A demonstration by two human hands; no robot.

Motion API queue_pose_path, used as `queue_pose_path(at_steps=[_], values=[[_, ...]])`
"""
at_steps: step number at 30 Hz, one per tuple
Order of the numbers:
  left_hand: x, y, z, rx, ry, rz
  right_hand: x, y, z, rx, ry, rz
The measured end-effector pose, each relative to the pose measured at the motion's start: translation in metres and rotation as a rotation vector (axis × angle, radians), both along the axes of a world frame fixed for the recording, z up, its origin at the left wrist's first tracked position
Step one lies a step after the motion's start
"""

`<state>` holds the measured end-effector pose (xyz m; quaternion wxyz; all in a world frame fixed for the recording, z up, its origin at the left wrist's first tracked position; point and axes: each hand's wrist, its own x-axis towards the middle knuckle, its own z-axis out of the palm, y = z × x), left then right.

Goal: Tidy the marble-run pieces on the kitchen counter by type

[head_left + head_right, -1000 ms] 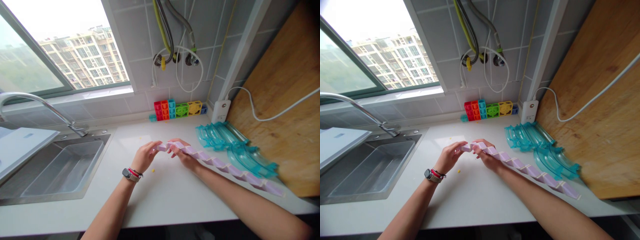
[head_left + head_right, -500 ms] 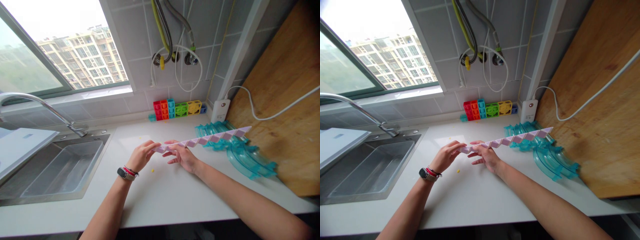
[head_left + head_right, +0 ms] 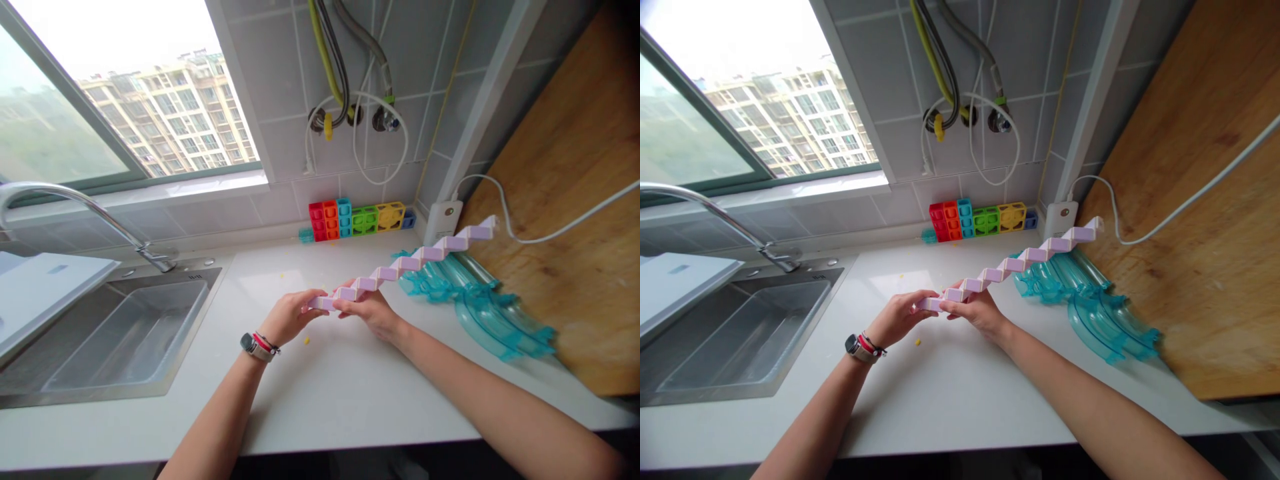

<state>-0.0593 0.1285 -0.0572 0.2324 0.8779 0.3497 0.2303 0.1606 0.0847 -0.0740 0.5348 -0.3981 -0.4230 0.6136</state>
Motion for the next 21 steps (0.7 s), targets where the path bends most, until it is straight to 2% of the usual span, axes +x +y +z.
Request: queue_pose_path(at_steps=[4,10,13,21], values=[[0.004,-0.002,-0.006,-0.014,-0.074,0.024,-0.004,0.001,-0.002,-0.025,0.056,-0.035],[0.009,-0.008,-0.012,0.024,-0.123,0.125,-0.008,0.000,-0.002,-0.072,0.186,-0.096],[0.011,-0.009,-0.012,0.056,-0.155,0.162,-0.010,0.000,-0.003,-0.093,0.179,-0.124],[0.031,-0.021,-0.016,0.081,-0.211,0.332,-0.028,-0.009,-0.010,-0.100,0.063,-0.374]])
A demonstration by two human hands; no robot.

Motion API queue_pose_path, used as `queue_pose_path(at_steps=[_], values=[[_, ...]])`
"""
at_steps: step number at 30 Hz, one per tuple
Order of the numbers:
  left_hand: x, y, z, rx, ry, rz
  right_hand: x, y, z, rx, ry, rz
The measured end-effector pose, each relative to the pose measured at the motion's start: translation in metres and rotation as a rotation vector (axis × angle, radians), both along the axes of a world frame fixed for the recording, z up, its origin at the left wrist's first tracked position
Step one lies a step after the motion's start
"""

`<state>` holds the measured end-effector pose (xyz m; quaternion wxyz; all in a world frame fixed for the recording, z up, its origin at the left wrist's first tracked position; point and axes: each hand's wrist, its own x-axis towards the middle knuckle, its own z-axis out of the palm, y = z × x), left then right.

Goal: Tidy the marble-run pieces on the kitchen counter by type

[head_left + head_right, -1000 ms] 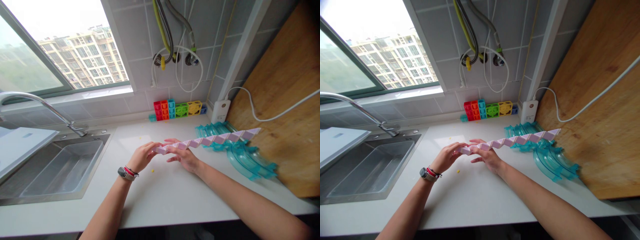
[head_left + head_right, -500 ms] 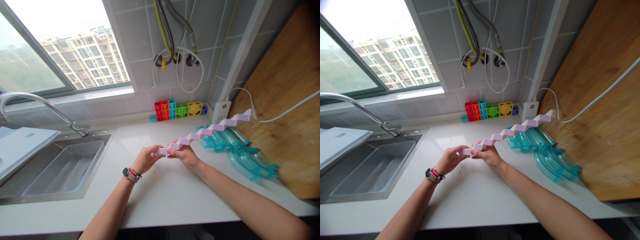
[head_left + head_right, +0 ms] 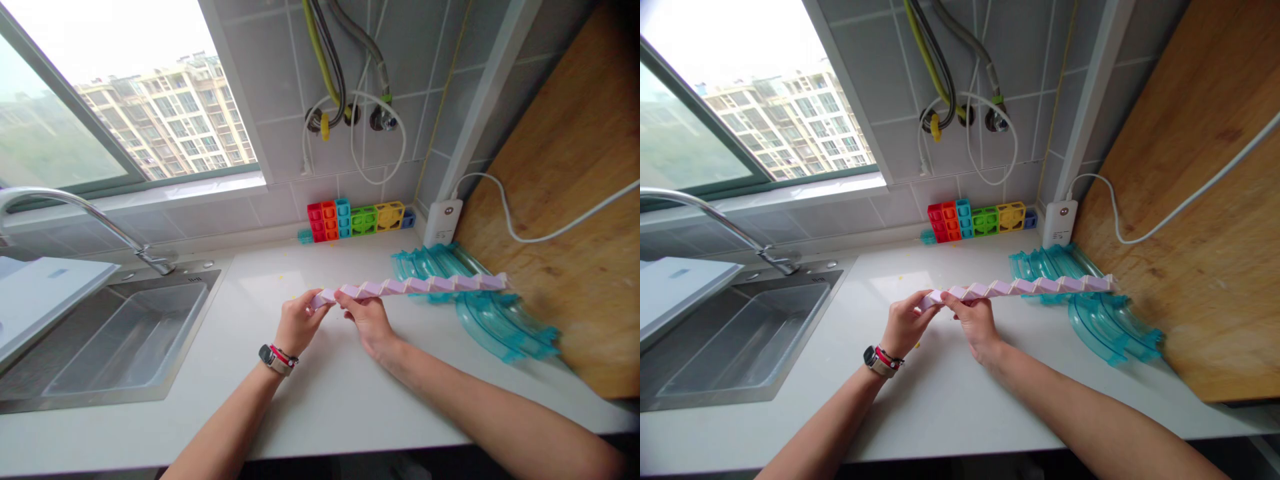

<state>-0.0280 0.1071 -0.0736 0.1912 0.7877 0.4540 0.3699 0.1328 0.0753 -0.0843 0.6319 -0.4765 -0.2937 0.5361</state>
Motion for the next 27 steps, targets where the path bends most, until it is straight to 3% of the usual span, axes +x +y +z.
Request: queue_pose_path(at_steps=[5,11,15,19,27], values=[[0.012,-0.008,-0.008,0.031,0.030,0.084,-0.004,-0.006,0.001,0.011,0.027,-0.053],[0.004,0.001,-0.006,-0.112,-0.070,-0.073,0.001,-0.002,0.005,0.030,-0.034,-0.051],[-0.005,0.008,0.002,-0.073,-0.100,-0.032,0.009,0.003,0.012,0.061,-0.025,-0.080],[-0.007,0.008,0.005,0.019,0.006,-0.062,0.009,0.005,0.009,0.077,-0.033,-0.065],[-0.004,0.005,0.003,-0.011,0.139,-0.111,0.007,0.005,0.002,0.109,-0.031,-0.014]])
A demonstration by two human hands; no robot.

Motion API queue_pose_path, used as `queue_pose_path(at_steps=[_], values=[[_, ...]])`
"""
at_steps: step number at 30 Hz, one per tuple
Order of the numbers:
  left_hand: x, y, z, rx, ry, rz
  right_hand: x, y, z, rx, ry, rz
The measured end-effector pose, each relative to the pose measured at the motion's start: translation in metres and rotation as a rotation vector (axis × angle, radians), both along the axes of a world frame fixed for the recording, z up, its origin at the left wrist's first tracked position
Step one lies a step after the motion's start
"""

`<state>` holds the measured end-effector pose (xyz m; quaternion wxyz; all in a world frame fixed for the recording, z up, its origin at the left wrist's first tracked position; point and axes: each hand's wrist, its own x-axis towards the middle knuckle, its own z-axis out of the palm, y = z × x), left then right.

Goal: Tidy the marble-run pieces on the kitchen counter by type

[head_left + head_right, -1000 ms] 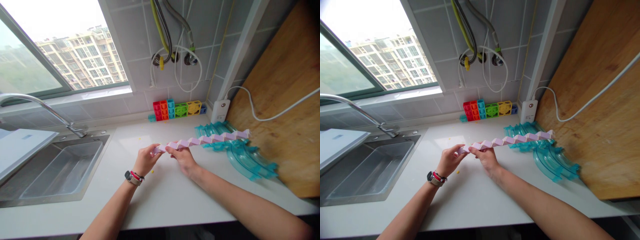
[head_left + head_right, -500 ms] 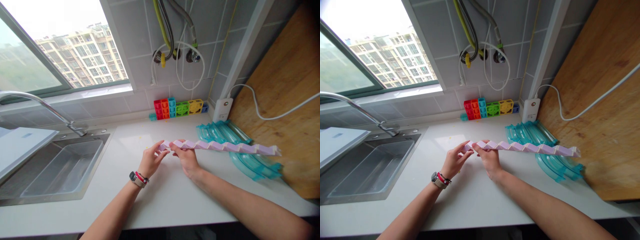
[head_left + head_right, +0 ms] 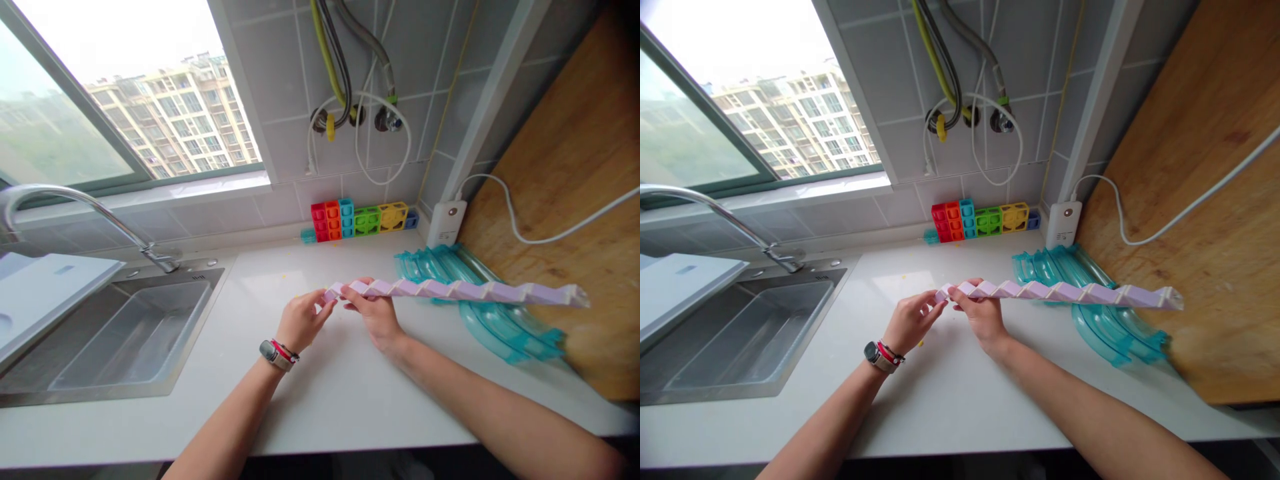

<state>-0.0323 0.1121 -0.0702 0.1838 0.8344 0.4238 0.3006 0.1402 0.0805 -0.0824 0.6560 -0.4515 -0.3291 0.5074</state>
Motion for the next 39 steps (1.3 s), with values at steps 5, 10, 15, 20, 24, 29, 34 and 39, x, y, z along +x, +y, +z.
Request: queue_pose_path(at_steps=[5,10,15,20,24,29,34,39], values=[[-0.006,0.004,0.008,-0.067,0.053,-0.138,0.008,0.001,0.002,0.079,-0.095,0.131],[-0.012,0.007,0.013,-0.156,0.041,-0.292,0.015,-0.002,0.005,0.166,-0.308,0.255],[-0.013,0.008,0.014,-0.177,0.028,-0.331,0.015,-0.008,0.008,0.195,-0.347,0.248],[-0.012,0.007,0.014,-0.160,0.059,-0.363,0.014,-0.005,0.010,0.157,-0.312,0.217],[-0.011,0.006,0.013,-0.136,0.100,-0.389,0.016,0.002,0.009,0.103,-0.315,0.216],[-0.012,0.006,0.011,-0.041,0.230,-0.379,0.021,0.010,0.004,0.048,-0.331,0.267],[-0.012,0.007,0.007,-0.031,0.232,-0.361,0.024,0.014,-0.001,0.042,-0.381,0.292],[-0.015,0.012,0.006,-0.174,0.109,-0.314,0.025,0.015,-0.003,0.077,-0.533,0.237]])
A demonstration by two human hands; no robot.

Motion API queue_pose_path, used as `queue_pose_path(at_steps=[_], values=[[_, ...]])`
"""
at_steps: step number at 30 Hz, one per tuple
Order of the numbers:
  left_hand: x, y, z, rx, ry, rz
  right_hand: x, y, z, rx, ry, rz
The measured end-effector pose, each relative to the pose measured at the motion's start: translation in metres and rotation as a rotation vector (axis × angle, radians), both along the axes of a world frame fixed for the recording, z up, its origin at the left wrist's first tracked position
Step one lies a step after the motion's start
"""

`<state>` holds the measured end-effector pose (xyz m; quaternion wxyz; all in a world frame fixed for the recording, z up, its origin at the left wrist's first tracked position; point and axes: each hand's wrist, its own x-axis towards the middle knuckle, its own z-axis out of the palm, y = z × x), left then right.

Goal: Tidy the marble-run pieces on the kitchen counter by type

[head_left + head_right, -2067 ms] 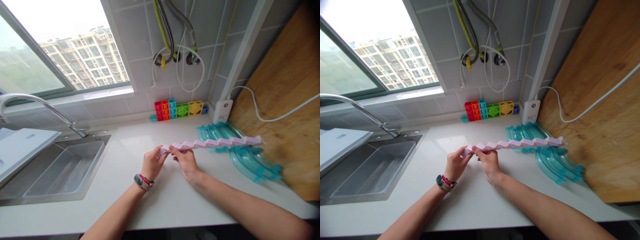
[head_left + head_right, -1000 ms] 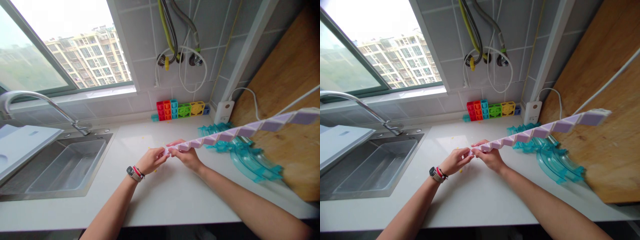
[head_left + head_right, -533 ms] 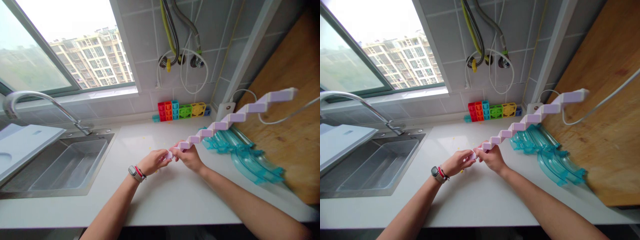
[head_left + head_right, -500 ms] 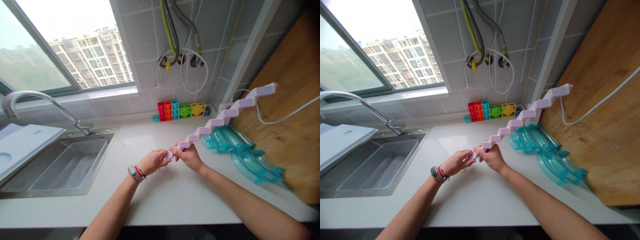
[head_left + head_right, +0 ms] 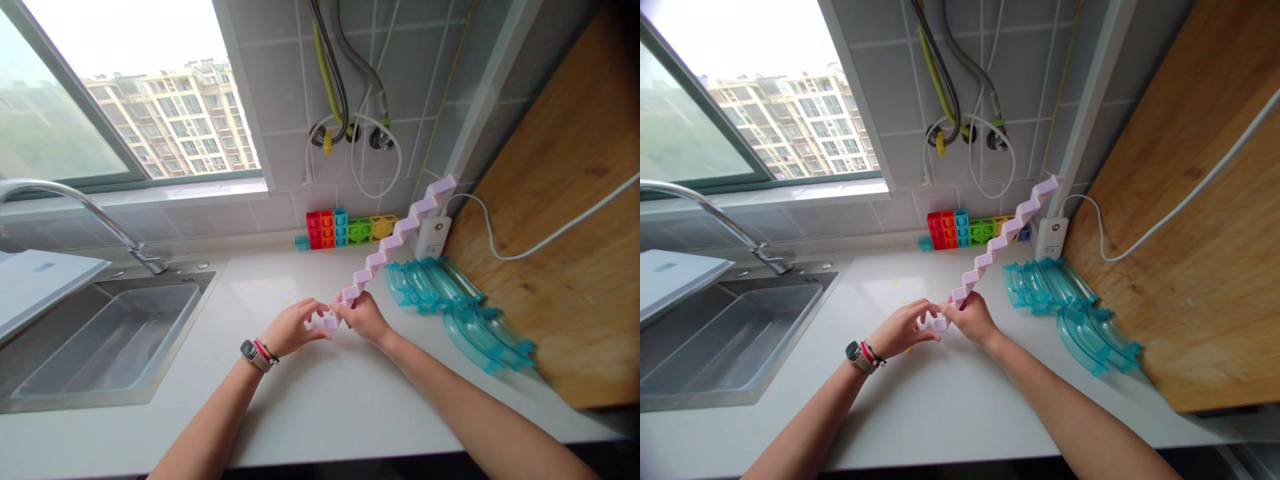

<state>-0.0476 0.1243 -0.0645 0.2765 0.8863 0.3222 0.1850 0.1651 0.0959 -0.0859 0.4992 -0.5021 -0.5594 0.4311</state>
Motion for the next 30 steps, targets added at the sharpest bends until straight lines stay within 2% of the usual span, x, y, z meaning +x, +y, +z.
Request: queue_pose_path(at_steps=[4,7,12,16,20,24,27,30], values=[[-0.005,0.005,0.000,-0.126,-0.242,0.187,-0.001,-0.004,-0.001,0.027,-0.058,0.027],[-0.009,0.012,-0.002,-0.270,-0.464,0.346,-0.005,-0.007,-0.003,-0.028,-0.028,0.102],[-0.011,0.022,-0.004,-0.613,-0.715,0.436,-0.013,-0.011,-0.010,-0.174,0.057,0.217],[-0.008,0.019,0.000,-0.756,-0.784,0.470,-0.017,-0.013,-0.013,-0.220,0.026,0.246],[0.000,0.012,0.001,-0.783,-0.789,0.488,-0.019,-0.016,-0.006,-0.175,-0.007,0.323],[0.008,0.011,-0.009,-0.741,-0.750,0.550,-0.020,-0.019,0.000,-0.108,-0.081,0.394],[0.003,0.018,-0.016,-0.633,-0.663,0.682,-0.018,-0.018,-0.003,-0.190,-0.107,0.319],[-0.018,0.032,-0.014,-0.463,-0.524,0.826,-0.013,-0.015,-0.009,-0.205,-0.132,0.189]])
